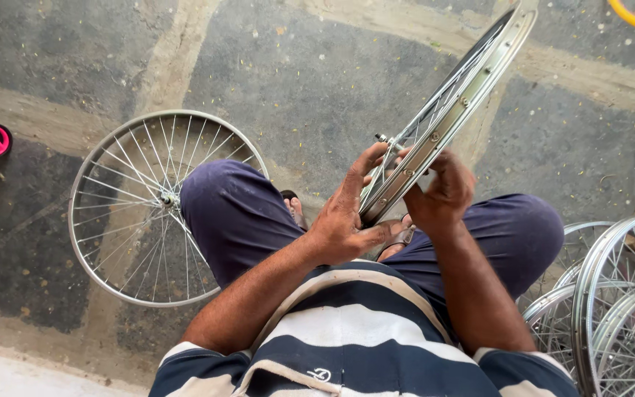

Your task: The person sits on the ground and uses a small metal tool to tighten or adjust the spokes on a bicycle wheel rim. They rotate the wheel and work on different sections of the rim throughout the clip.

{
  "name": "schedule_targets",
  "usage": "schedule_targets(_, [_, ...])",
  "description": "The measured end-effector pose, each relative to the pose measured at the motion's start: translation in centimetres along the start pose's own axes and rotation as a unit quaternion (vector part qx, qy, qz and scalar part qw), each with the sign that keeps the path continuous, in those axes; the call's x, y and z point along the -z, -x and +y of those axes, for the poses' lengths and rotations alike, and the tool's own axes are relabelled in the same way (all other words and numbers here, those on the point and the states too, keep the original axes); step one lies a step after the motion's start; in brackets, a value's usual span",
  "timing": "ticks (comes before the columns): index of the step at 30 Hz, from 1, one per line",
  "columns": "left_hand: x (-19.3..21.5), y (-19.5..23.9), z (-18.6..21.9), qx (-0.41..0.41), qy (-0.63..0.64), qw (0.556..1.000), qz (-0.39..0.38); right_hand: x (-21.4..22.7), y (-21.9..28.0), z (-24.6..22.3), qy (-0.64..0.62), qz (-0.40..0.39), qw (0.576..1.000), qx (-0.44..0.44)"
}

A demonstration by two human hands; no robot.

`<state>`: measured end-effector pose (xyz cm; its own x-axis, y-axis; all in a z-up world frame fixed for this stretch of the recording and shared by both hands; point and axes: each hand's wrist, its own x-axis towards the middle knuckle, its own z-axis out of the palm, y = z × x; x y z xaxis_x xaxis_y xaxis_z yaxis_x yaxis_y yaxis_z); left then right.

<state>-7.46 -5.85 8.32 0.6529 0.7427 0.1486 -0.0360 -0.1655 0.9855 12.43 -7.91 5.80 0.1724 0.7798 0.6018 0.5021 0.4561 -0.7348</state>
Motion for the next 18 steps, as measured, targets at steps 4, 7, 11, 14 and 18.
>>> schedule_targets(4, [0.8, -2.1, 1.3, -0.026, -0.071, 0.997, -0.007, 1.4, 1.5, 0.8, -0.283, -0.042, 0.943, -0.172])
schedule_targets(7, [0.5, -5.3, 1.7, -0.044, -0.105, 0.993, -0.008, 1.4, 2.8, 2.7, -0.336, -0.036, 0.922, -0.19])
schedule_targets(11, [0.1, -6.5, 2.5, 0.002, -0.076, 0.997, -0.035, 1.4, 3.4, 4.5, -0.362, 0.027, 0.901, -0.238])
schedule_targets(14, [0.2, -4.8, 2.2, -0.04, -0.084, 0.995, -0.03, 2.2, 3.7, 4.9, -0.348, 0.072, 0.922, -0.154])
schedule_targets(18, [-0.1, -1.5, 1.2, -0.014, -0.085, 0.995, -0.042, 3.4, 3.9, 3.6, -0.343, 0.099, 0.921, -0.156])
